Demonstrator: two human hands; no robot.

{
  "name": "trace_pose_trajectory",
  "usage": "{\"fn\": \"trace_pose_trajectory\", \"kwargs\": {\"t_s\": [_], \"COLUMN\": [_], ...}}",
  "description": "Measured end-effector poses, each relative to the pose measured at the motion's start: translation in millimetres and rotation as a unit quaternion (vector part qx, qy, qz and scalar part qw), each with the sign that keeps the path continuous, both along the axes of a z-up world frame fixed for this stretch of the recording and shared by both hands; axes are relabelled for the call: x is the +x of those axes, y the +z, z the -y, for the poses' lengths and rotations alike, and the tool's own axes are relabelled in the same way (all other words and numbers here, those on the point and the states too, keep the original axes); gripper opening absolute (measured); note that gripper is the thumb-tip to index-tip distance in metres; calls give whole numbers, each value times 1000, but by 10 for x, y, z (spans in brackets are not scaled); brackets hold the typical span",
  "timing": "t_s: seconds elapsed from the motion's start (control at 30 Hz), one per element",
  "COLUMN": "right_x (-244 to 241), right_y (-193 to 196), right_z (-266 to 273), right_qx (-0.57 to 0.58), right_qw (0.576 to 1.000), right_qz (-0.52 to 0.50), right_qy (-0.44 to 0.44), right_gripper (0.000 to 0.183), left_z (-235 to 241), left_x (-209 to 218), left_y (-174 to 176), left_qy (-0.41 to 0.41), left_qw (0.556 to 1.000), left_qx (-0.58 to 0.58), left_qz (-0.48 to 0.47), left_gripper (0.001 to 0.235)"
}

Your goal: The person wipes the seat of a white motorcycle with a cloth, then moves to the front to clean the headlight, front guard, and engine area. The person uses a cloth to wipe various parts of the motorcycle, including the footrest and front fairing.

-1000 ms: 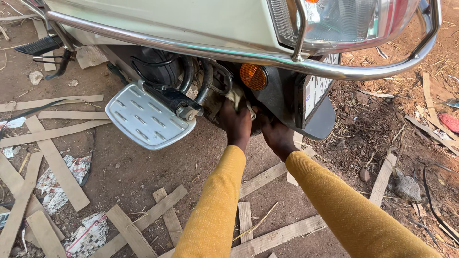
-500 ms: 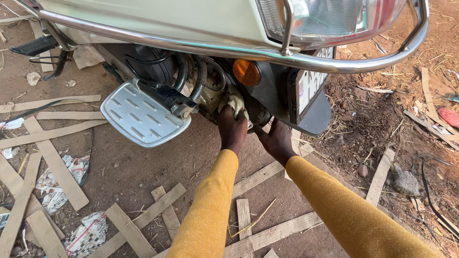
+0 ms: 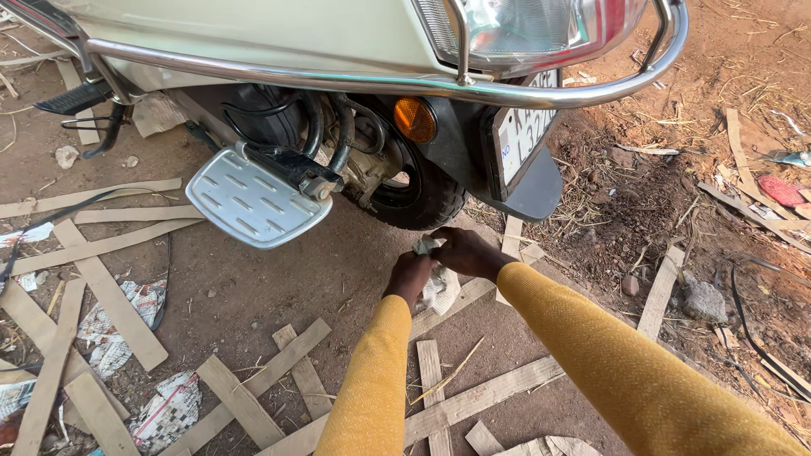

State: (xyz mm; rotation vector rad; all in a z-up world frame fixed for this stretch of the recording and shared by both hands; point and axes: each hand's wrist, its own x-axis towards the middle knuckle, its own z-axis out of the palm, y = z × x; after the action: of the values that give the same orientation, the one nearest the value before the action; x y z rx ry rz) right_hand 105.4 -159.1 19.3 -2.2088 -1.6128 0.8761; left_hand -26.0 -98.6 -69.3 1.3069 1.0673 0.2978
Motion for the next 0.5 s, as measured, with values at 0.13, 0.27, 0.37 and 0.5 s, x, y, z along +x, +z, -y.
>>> {"fn": "trace_pose_trajectory", "kwargs": {"t_s": [0.13, 0.27, 0.37, 0.5], "right_x": [-123, -206, -261, -318], "right_y": [227, 221, 102, 51], "right_z": [99, 197, 216, 267], "right_qx": [-29, 43, 40, 13], "right_qw": [986, 994, 997, 996], "right_qz": [-138, -102, -55, 46], "right_qy": [-94, 2, 33, 80], "right_gripper": [81, 80, 76, 51], "left_z": [25, 111, 202, 300], "left_x": [-94, -229, -445, -658], "left_y": [124, 178, 217, 505], "left_qy": [56, 148, 130, 84], "left_qw": [986, 935, 948, 981], "left_qx": [-61, -150, -147, -114], "left_qz": [143, 284, 251, 130], "left_gripper": [49, 65, 65, 61]}}
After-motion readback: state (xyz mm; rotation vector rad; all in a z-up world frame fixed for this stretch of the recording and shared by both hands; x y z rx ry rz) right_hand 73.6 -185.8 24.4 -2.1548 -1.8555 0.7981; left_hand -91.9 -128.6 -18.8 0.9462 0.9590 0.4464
